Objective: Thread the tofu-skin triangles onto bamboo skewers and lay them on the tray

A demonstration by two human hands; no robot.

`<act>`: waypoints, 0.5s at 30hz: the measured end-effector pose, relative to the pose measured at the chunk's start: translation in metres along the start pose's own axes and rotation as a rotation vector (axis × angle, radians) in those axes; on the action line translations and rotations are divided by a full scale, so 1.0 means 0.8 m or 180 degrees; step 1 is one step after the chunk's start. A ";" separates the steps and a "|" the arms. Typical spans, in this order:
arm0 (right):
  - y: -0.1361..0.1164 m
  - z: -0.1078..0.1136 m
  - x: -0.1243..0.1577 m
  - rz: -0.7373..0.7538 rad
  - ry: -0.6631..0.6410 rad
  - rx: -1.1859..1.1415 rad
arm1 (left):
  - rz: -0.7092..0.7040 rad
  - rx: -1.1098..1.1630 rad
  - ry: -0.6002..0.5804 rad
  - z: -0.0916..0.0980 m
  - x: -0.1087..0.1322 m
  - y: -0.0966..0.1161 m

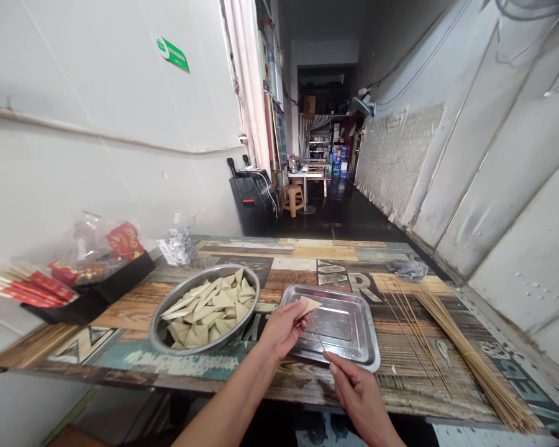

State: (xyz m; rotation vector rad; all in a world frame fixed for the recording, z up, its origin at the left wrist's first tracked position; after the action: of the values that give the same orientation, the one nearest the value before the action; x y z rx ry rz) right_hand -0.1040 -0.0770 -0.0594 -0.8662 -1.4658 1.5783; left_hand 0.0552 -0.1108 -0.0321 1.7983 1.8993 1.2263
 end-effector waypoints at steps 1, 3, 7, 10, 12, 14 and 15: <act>0.001 -0.001 0.000 0.0005 -0.0016 -0.0050 | -0.0002 -0.0015 -0.0018 -0.001 0.001 -0.001; 0.003 -0.001 -0.001 0.0017 -0.0044 -0.0116 | -0.0005 -0.0048 -0.0060 -0.002 0.001 -0.002; 0.006 -0.003 -0.002 0.0019 -0.0089 -0.0245 | 0.0001 -0.0117 -0.0084 -0.005 0.002 -0.008; 0.007 -0.003 -0.004 -0.0009 -0.0070 -0.0310 | 0.0062 -0.0146 -0.0082 -0.007 0.004 -0.018; 0.006 -0.002 -0.006 -0.0004 -0.0026 -0.0283 | 0.0102 -0.0172 -0.0096 -0.009 0.007 -0.025; 0.003 0.001 -0.010 0.0019 0.0046 -0.0216 | 0.0105 -0.0227 -0.0113 -0.011 0.011 -0.032; 0.002 0.003 -0.011 0.0026 0.0085 -0.0171 | 0.0094 -0.0259 -0.0108 -0.012 0.013 -0.036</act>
State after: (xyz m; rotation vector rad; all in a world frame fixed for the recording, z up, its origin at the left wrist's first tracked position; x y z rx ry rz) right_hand -0.1019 -0.0861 -0.0610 -0.9216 -1.4934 1.5337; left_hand 0.0264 -0.1021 -0.0424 1.7999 1.7842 1.2558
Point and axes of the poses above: each hand's wrist, its own x-axis away from the middle knuckle, its own z-axis out of the back of the hand, y = z × x, the point moved 6 cm from there along -x, towards the middle knuckle, and after that the axes turned 4 degrees about x, right-handed, at the moved point
